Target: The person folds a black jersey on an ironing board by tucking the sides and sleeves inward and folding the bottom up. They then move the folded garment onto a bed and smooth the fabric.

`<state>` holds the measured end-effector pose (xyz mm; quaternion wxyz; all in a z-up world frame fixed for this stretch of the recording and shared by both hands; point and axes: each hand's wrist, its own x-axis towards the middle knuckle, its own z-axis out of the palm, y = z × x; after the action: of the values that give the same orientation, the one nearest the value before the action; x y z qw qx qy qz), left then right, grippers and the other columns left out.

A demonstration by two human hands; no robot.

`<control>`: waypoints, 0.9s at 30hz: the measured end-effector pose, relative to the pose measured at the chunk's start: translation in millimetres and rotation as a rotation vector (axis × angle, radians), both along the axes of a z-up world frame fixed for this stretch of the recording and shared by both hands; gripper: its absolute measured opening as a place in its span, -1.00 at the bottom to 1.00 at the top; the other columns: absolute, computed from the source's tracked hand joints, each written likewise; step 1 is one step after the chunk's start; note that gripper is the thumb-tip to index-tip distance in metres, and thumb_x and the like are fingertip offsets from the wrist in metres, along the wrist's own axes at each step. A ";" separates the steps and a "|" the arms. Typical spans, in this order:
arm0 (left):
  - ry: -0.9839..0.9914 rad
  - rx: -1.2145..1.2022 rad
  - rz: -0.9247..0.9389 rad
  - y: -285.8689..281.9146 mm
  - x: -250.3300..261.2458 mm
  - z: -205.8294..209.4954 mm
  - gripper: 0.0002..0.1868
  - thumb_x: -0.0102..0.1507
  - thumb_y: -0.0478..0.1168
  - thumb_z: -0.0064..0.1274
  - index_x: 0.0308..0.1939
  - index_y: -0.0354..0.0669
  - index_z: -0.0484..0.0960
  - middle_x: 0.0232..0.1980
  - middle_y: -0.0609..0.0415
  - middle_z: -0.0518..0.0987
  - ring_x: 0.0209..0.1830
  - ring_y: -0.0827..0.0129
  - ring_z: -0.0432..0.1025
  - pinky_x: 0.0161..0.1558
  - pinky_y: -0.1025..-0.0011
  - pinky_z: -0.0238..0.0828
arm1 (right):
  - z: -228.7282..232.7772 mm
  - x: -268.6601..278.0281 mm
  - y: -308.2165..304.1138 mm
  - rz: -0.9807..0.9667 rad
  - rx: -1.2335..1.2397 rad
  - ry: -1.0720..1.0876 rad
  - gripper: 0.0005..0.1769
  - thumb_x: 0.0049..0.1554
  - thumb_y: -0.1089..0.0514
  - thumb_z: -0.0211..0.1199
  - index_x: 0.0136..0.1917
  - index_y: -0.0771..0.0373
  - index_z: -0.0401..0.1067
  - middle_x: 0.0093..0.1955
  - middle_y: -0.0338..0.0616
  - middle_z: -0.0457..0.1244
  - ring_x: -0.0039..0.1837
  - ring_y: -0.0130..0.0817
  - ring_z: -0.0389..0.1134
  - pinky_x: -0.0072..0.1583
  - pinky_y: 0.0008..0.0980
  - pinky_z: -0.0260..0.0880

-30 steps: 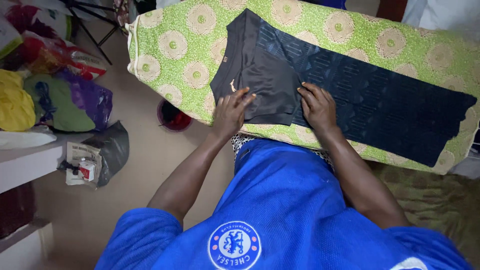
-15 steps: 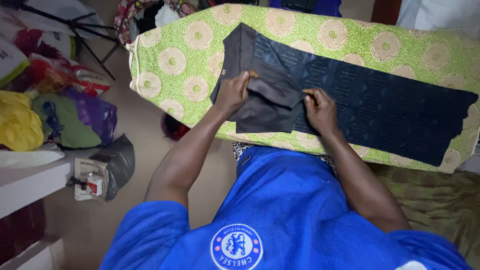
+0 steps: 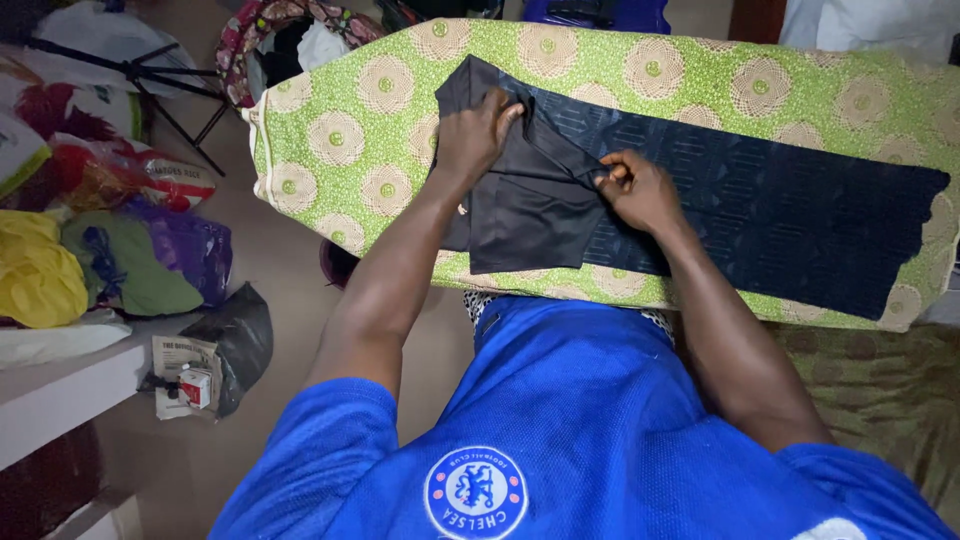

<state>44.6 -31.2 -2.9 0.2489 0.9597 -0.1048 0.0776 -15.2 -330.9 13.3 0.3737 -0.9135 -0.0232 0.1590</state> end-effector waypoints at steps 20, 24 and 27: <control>-0.120 0.187 -0.088 0.8 13.0 2.2 -0.50 0.44 0.24 -0.14 0.10 -0.07 0.58 -0.74 -0.10 0.44 -0.79 0.01 0.43 -0.76 0.08 0.23 | -25.2 16.4 -13.1 -0.063 0.051 0.141 -0.64 0.26 -0.08 0.30 0.16 0.21 0.53 -0.21 -0.16 0.34 -0.19 -0.36 0.32 -0.12 -0.32 0.34; -0.042 0.116 -0.145 2.0 16.2 -16.2 -0.51 0.47 0.21 -0.12 0.11 -0.13 0.55 -0.73 -0.03 0.44 -0.83 0.19 0.41 -0.76 0.19 0.21 | 55.8 23.1 17.6 0.080 -0.206 0.118 -0.41 0.03 -0.14 0.52 0.23 0.18 0.51 -0.09 -0.11 0.33 -0.08 -0.25 0.34 -0.05 -0.17 0.36; -0.151 0.185 -0.131 2.0 13.9 -8.4 -0.55 0.45 0.20 -0.10 0.08 -0.08 0.57 -0.76 -0.05 0.41 -0.85 0.16 0.36 -0.77 0.19 0.16 | 31.0 29.3 13.9 0.261 -0.106 -0.224 -0.35 -0.13 -0.09 0.57 0.16 0.24 0.55 -0.01 -0.03 0.33 0.05 -0.14 0.34 0.02 -0.05 0.36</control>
<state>58.4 -29.2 -11.4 0.1551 0.9611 -0.1924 0.1233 14.2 -317.0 44.2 0.2963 -0.9332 -0.1747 0.1043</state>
